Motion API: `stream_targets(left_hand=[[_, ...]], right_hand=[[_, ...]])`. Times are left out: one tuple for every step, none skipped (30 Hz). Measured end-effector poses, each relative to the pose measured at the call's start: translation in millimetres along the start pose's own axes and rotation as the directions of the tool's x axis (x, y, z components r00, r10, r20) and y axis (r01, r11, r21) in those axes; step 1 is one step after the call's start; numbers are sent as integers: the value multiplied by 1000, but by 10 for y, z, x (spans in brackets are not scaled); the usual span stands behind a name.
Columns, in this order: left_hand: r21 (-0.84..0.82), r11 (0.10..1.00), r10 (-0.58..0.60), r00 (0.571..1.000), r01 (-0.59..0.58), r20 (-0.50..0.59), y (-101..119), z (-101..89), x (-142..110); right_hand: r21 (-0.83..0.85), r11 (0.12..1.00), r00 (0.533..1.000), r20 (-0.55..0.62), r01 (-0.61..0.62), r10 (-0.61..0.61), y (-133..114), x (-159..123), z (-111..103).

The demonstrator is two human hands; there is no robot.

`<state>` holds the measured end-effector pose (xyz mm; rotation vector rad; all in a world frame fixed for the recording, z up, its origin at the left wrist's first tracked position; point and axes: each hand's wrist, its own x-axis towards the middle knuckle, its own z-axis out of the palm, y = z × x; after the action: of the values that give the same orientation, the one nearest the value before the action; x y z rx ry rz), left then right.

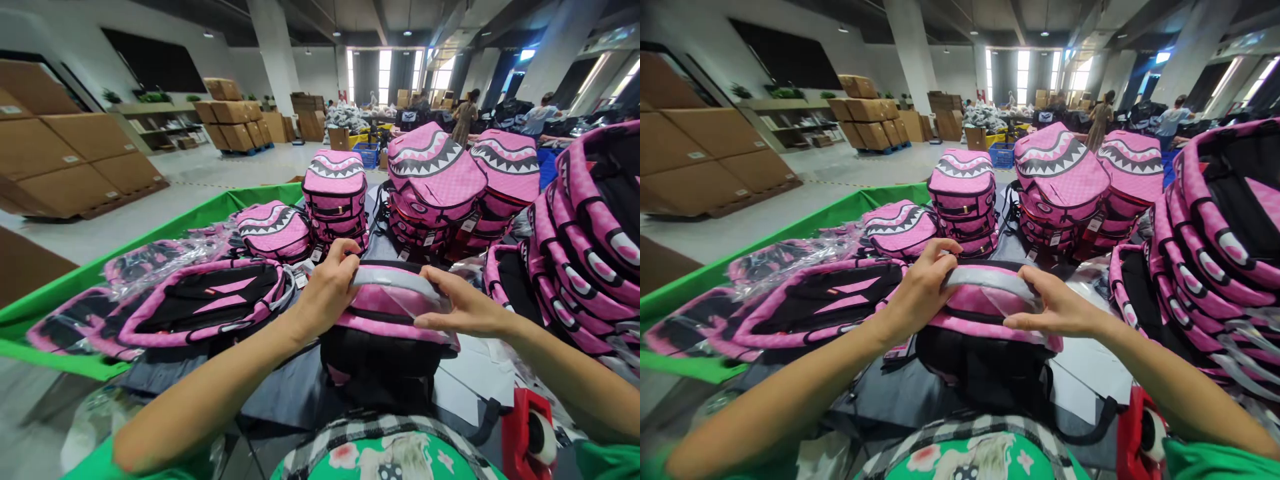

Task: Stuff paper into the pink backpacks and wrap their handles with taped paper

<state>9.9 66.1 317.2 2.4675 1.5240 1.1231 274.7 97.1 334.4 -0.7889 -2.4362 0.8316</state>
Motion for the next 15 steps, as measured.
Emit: stream_targets(left_hand=[[-64, 998, 16, 998, -11, 68, -27, -57, 50], [-146, 989, 46, 985, -22, 165, -49, -129, 92], [-231, 973, 87, 959, -23, 271, -67, -210, 123], [-304, 952, 133, 921, -17, 366, -80, -289, 142], [-357, 934, 175, 885, -11, 431, -90, -357, 148], [-388, 922, 206, 864, -14, 458, -97, -406, 138], [-400, 916, 229, 864, -34, 449, -101, -431, 115], [-396, 916, 240, 875, -62, 419, -100, -430, 78], [-378, 921, 244, 895, -93, 374, -94, -404, 31], [-348, 928, 245, 918, -130, 311, -80, -358, -22], [-299, 942, 232, 943, -156, 237, -58, -301, -75], [-231, 958, 207, 965, -167, 161, -27, -239, -121], [-152, 975, 176, 980, -161, 92, 10, -183, -153], [-70, 986, 153, 988, -150, 33, 48, -139, -166], [9, 991, 137, 991, -137, 2, 80, -114, -159]], right_hand=[[33, 999, 1000, 1, -18, 18, 22, 16, -18], [46, 999, 999, -30, -28, 29, 48, 30, -21], [37, 999, 996, -84, -33, 36, 75, 42, -8], [11, 999, 988, -150, -33, 34, 98, 53, 16], [-26, 999, 975, -219, -33, 27, 112, 62, 45], [-58, 998, 960, -280, -33, 15, 117, 67, 71], [-69, 997, 950, -311, -32, 9, 110, 66, 88], [-52, 998, 955, -295, -29, 13, 94, 58, 90], [-13, 1000, 970, -241, -20, 16, 71, 41, 77], [30, 999, 987, -162, -15, 20, 45, 16, 51], [67, 998, 997, -79, -8, 14, 20, -17, 15], [85, 996, 1000, -9, -1, 2, -3, -54, -24], [83, 997, 999, 39, 8, -11, -18, -91, -60], [66, 998, 998, 60, 20, -24, -26, -124, -88], [43, 998, 997, 61, 38, -41, -24, -149, -102]])
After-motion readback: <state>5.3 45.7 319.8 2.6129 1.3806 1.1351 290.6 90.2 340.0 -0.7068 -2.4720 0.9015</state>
